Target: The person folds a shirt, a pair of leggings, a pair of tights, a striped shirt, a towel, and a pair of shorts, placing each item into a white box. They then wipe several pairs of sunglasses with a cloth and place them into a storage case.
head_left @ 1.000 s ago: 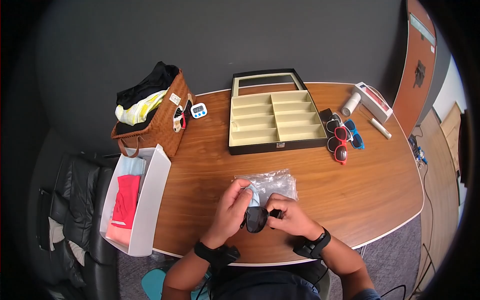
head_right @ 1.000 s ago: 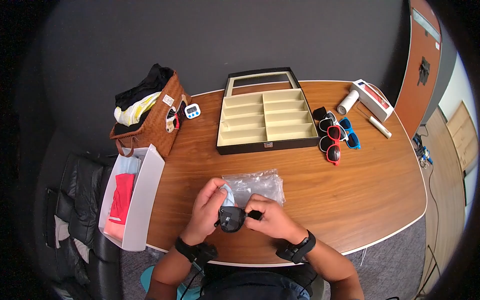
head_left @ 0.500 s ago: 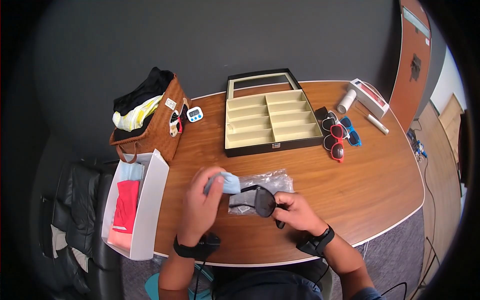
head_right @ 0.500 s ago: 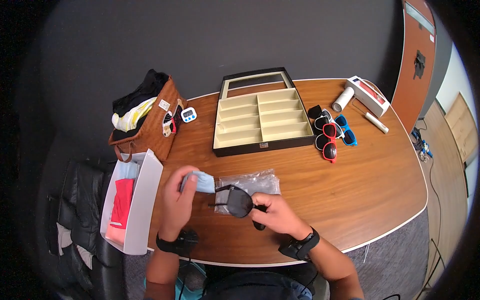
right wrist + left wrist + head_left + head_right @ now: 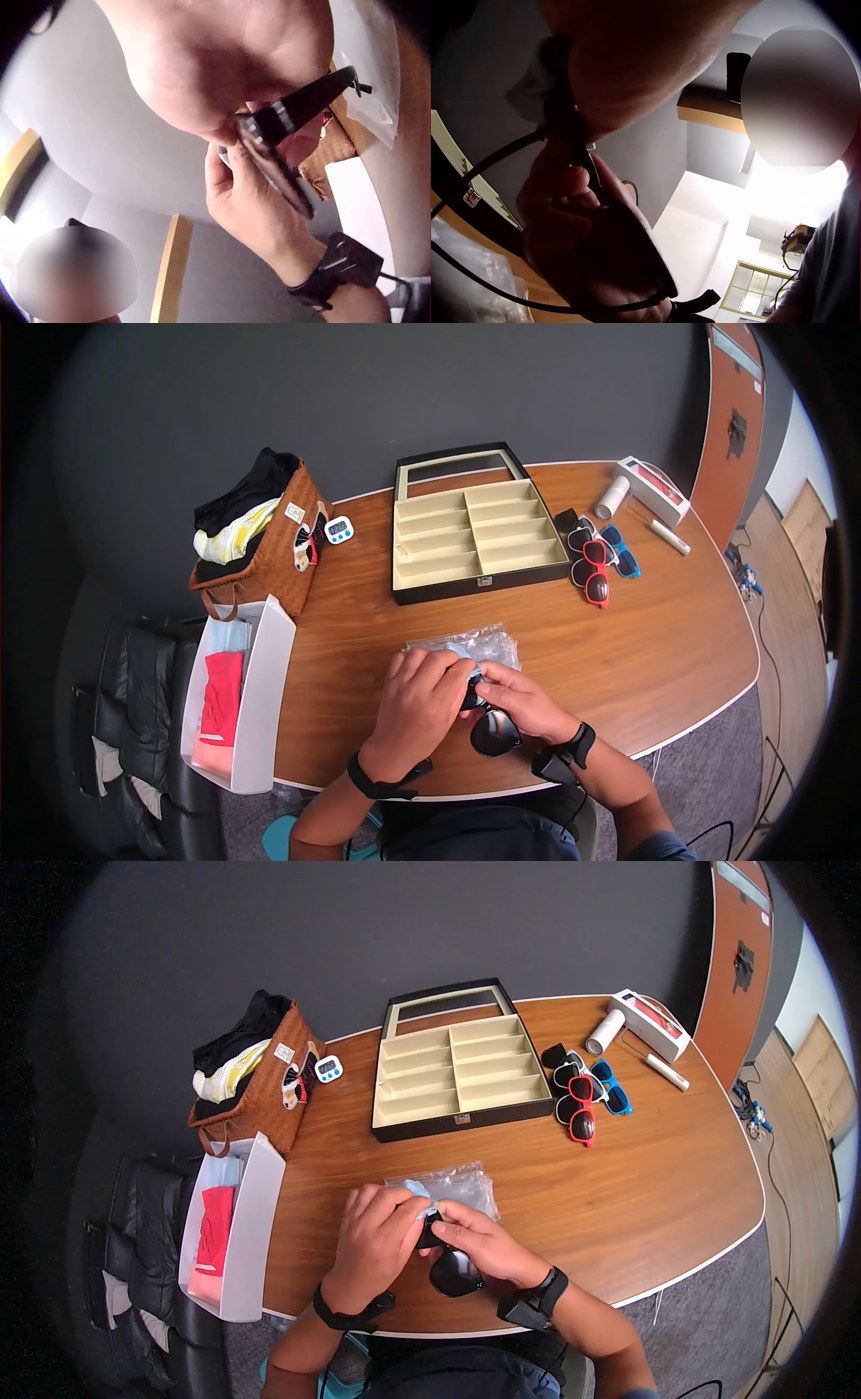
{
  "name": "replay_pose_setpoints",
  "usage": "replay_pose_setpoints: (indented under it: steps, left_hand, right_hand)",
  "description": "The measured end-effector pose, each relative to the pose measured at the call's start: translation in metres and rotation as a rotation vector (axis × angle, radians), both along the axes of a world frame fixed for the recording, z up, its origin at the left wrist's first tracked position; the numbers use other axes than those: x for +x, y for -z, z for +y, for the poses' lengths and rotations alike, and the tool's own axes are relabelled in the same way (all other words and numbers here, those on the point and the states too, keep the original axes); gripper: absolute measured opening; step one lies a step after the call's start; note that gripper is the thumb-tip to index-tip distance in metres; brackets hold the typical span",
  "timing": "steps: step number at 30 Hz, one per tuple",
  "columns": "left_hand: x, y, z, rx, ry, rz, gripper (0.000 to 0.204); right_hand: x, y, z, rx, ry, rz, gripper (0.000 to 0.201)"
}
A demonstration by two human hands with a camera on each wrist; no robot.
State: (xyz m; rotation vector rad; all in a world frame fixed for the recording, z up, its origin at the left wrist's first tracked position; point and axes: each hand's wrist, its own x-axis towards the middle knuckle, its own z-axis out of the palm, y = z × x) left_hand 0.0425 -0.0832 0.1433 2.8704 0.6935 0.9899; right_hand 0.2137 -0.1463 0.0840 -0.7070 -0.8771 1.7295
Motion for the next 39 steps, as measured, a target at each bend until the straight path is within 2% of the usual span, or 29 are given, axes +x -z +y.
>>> replay_pose_setpoints:
  steps: [2,4,6,10,12,13,14,16,17,18,20,24,28,30,34,35,36,38,39]
  left_hand:
    - [0.003,0.000,-0.003,-0.010,0.009,0.006,0.025]
    - [0.004,0.001,-0.009,-0.088,0.066,-0.041,0.029]
    - [0.006,0.006,-0.016,-0.083,0.088,-0.006,0.027]
    - [0.015,0.022,-0.038,-0.078,0.146,0.076,0.020]
    - [0.014,0.030,-0.045,-0.117,0.224,0.204,0.020]
    - [0.014,0.034,-0.050,-0.099,0.238,0.253,0.020]
    - [0.011,0.035,-0.052,-0.098,0.237,0.251,0.020]
    - [0.002,0.035,-0.049,-0.250,0.359,0.134,0.020]
    - [-0.002,0.028,-0.046,-0.296,0.343,0.026,0.018]
    - [-0.006,0.018,-0.044,-0.458,0.313,-0.100,0.016]
    - [-0.013,0.008,-0.031,-0.629,0.209,-0.172,0.014]
    - [-0.015,0.004,-0.015,-0.690,0.139,-0.224,0.014]
    - [-0.020,-0.005,-0.009,-0.687,0.139,-0.244,0.012]
    - [-0.022,-0.005,-0.008,-0.917,0.101,-0.332,0.013]
    - [-0.016,0.014,-0.017,-0.702,0.150,-0.325,0.009]
    - [-0.016,0.018,-0.019,-0.814,0.223,-0.350,0.007]
    - [-0.015,0.021,-0.024,-0.815,0.225,-0.352,0.007]
    - [-0.009,0.025,-0.034,-1.304,0.522,-0.499,0.006]
    - [-0.007,0.025,-0.036,-1.404,0.546,-0.446,0.009]
  right_hand:
    - [0.002,0.006,0.001,0.008,-0.001,-0.040,0.030]
    - [0.003,0.015,0.003,0.017,0.075,0.150,0.029]
    - [0.001,0.017,0.006,0.003,0.139,0.192,0.030]
    - [0.003,0.013,0.010,-0.019,0.264,0.175,0.028]
    - [0.006,0.015,0.013,-0.006,0.358,0.162,0.027]
    - [0.007,0.010,0.012,-0.017,0.375,0.249,0.027]
    - [0.008,-0.001,0.012,-0.007,0.436,0.233,0.029]
    - [0.017,-0.003,0.013,0.067,0.433,0.294,0.027]
    - [0.020,-0.002,0.012,0.073,0.434,0.344,0.028]
    - [0.023,-0.001,0.011,0.071,0.436,0.345,0.028]
    - [0.029,-0.002,0.011,0.038,0.223,0.535,0.028]
    - [0.028,0.005,0.009,-0.125,0.035,0.561,0.029]
    - [0.029,0.013,0.012,-0.131,0.064,0.465,0.025]
    - [0.030,0.007,0.012,-0.134,0.101,0.449,0.022]
    - [0.030,0.010,0.011,-0.134,0.087,0.565,0.022]
    - [0.032,0.013,0.011,-0.152,0.074,0.645,0.022]
    - [0.033,0.015,0.012,-0.170,0.058,0.722,0.023]
    - [0.032,0.016,0.013,-0.184,0.066,0.790,0.024]
    - [0.031,0.016,0.013,-0.220,0.064,0.840,0.023]
